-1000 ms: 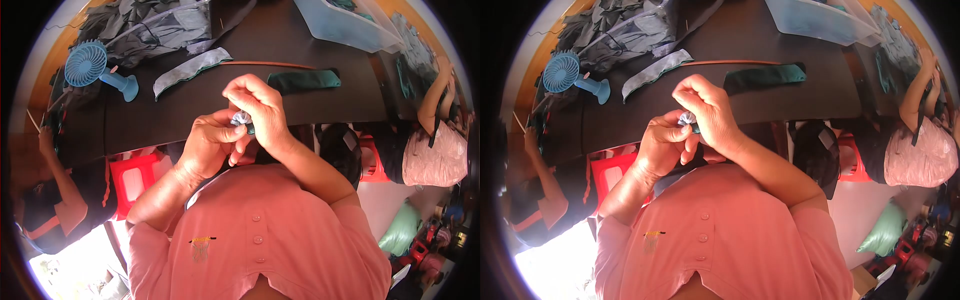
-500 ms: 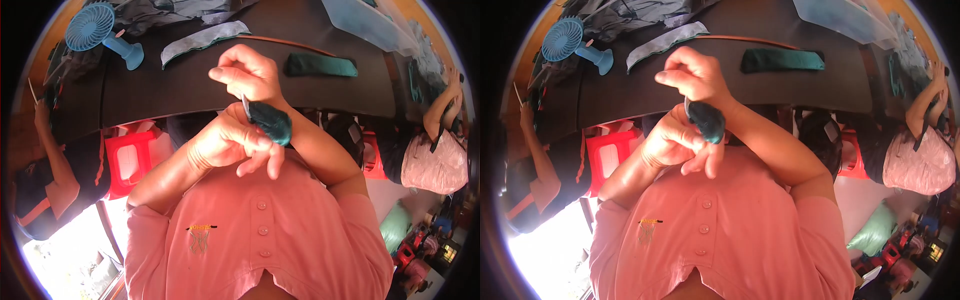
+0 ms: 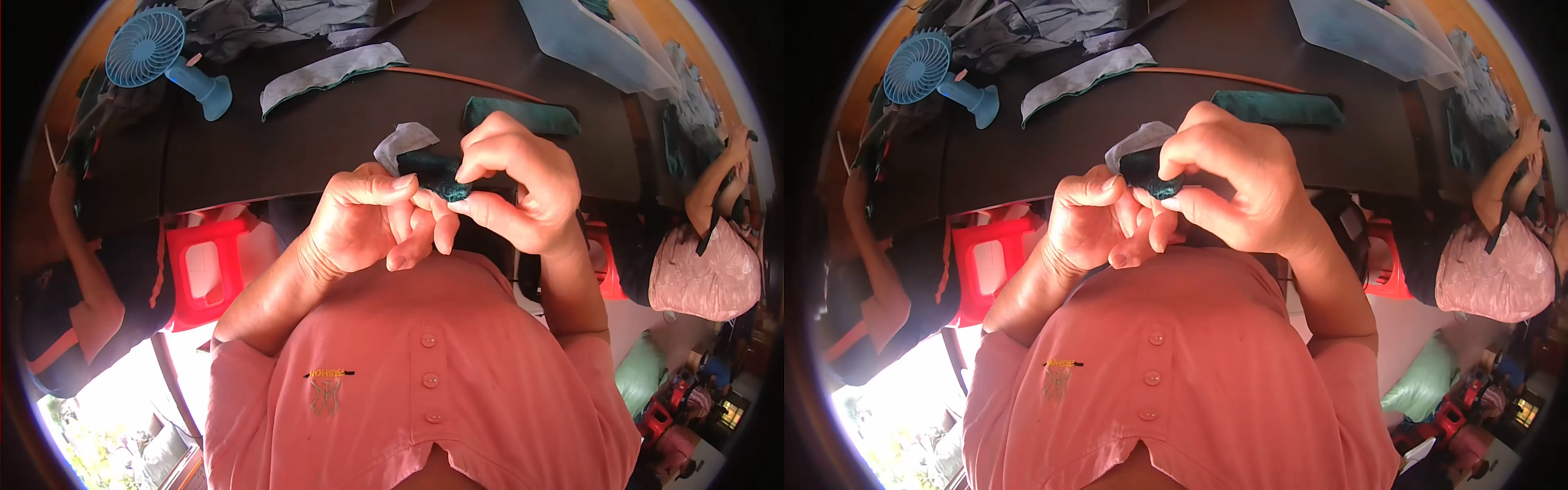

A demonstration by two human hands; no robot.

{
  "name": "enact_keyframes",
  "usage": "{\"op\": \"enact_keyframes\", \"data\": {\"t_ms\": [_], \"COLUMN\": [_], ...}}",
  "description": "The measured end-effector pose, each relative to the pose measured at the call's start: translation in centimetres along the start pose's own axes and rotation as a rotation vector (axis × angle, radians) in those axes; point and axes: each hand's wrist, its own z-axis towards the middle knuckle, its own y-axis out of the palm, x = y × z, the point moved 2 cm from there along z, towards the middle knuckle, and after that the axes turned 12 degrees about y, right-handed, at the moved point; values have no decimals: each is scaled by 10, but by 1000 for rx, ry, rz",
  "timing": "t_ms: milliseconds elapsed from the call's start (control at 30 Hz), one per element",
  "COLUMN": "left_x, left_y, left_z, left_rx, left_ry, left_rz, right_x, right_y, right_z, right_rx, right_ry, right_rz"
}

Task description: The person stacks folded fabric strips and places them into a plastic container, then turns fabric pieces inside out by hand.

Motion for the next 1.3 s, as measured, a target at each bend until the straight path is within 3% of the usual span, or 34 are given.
{"op": "enact_keyframes", "data": {"t_ms": [67, 333, 400, 433, 533, 633, 733, 833, 967, 1100, 1300], "left_x": [-2, -6, 1, 9, 35, 23, 9, 6, -1, 2, -3], "left_y": [1, 4, 5, 2, -18, -2, 0, 5, 6, 5, -2], "left_z": [0, 1, -6, -10, -17, -14, -8, -9, -14, -18, -22], "left_rx": [8, 72, 162, 235, 115, 254, 252, 281, 334, 356, 302], "left_ry": [-26, -94, -147, -182, 131, 85, 59, 75, 124, 71, 38], "left_rz": [-27, 52, 112, -9, 259, 399, 416, 422, 542, 619, 661], "right_x": [-1, 6, 7, 6, 6, 12, 13, 7, 14, 9, 14], "right_y": [-1, 3, -6, -11, -25, -8, 18, 19, 41, 50, 44], "right_z": [2, -6, -19, -27, -48, -49, -36, -27, -32, -42, -54], "right_rx": [12, 44, -4, -32, 7, 41, 35, -80, -98, 89, 55], "right_ry": [-137, -179, -80, -27, 266, 662, 733, 1003, 956, 918, 998], "right_rz": [-142, -381, -235, -158, 109, 401, 651, 666, 850, 879, 777]}}
